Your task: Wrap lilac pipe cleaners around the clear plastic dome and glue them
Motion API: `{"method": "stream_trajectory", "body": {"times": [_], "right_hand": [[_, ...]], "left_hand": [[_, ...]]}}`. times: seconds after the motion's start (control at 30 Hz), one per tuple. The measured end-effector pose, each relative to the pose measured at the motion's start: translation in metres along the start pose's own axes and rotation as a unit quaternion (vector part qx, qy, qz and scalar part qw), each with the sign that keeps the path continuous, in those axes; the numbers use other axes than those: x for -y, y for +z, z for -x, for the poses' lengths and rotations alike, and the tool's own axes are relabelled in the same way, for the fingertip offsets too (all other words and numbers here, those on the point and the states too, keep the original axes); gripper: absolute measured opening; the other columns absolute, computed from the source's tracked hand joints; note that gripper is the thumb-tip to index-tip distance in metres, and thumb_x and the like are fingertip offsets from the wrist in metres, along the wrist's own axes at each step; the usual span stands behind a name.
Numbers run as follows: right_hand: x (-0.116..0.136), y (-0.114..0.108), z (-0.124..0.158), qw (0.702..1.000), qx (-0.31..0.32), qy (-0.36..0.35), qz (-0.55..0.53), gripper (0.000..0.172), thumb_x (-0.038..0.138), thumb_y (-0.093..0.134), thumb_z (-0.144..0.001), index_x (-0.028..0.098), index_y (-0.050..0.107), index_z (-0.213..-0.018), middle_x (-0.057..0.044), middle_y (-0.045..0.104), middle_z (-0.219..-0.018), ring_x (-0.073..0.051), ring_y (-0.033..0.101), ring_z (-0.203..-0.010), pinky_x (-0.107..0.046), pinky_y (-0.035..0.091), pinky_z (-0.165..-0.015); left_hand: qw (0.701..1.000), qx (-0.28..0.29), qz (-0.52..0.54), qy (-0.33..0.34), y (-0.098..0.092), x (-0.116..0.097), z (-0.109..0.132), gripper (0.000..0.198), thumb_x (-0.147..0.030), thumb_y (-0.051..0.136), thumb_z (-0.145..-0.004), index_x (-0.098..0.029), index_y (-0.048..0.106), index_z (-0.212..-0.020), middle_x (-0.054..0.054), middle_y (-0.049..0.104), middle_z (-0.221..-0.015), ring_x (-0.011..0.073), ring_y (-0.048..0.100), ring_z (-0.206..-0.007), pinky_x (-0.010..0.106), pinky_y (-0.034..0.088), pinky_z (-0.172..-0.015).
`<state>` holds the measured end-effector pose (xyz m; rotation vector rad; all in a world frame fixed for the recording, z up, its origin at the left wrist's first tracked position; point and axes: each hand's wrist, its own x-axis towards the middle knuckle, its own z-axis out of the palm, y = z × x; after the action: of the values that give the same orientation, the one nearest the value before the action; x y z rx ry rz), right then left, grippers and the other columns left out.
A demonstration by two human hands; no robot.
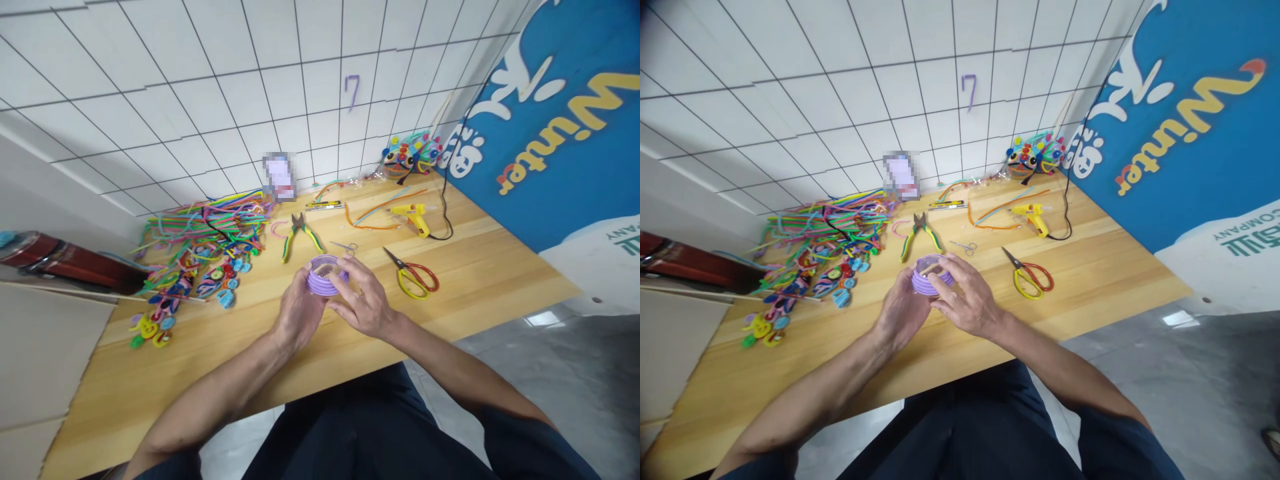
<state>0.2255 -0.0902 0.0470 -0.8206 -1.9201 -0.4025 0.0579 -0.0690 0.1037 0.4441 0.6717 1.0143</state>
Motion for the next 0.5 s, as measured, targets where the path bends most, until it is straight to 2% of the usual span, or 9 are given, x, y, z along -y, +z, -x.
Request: {"method": "stream_trajectory", "body": {"times": [0.1,0.17,0.37,0.5], "right_hand": [[0.006,0.005,-0.004,1.000,0.025,-0.007,0.004,0.070,0.022,0.071,-0.106,0.012,0.046,-0.171,-0.024,0.067,-0.158,-0.037,0.048,-0.165,-0.057,0.058,-0.126],[0.008,0.007,-0.004,1.000,0.028,-0.005,0.003,0.072,0.017,0.069,-0.106,0.010,0.043,-0.173,-0.024,0.067,-0.159,-0.035,0.045,-0.167,-0.055,0.057,-0.128],[0.009,0.007,0.002,1.000,0.020,-0.002,0.001,0.072,0.016,0.069,-0.106,0.012,0.043,-0.173,-0.023,0.061,-0.166,-0.036,0.046,-0.166,-0.056,0.060,-0.125],[0.009,0.007,0.004,1.000,0.014,-0.005,0.004,0.069,0.016,0.069,-0.106,0.010,0.046,-0.171,-0.024,0.061,-0.165,-0.036,0.045,-0.166,-0.056,0.060,-0.125]], "left_hand": [[1.000,-0.027,-0.001,0.002,0.001,0.000,0.000,0.035,-0.032,0.053,-0.110,-0.013,0.083,-0.110,0.008,0.086,-0.109,0.0226,0.079,-0.109,0.033,0.059,-0.105],[0.999,-0.037,-0.001,0.006,0.001,0.000,-0.001,0.033,-0.031,0.054,-0.109,-0.014,0.083,-0.106,0.007,0.086,-0.106,0.0206,0.079,-0.104,0.031,0.060,-0.103],[0.999,-0.035,-0.012,0.026,0.002,0.006,0.001,0.028,-0.031,0.059,-0.104,-0.017,0.083,-0.103,0.006,0.086,-0.105,0.0221,0.080,-0.110,0.032,0.060,-0.106],[0.999,-0.034,-0.007,0.037,0.001,0.010,0.000,0.028,-0.029,0.058,-0.105,-0.018,0.083,-0.101,0.005,0.086,-0.103,0.0196,0.079,-0.103,0.031,0.060,-0.104]]}}
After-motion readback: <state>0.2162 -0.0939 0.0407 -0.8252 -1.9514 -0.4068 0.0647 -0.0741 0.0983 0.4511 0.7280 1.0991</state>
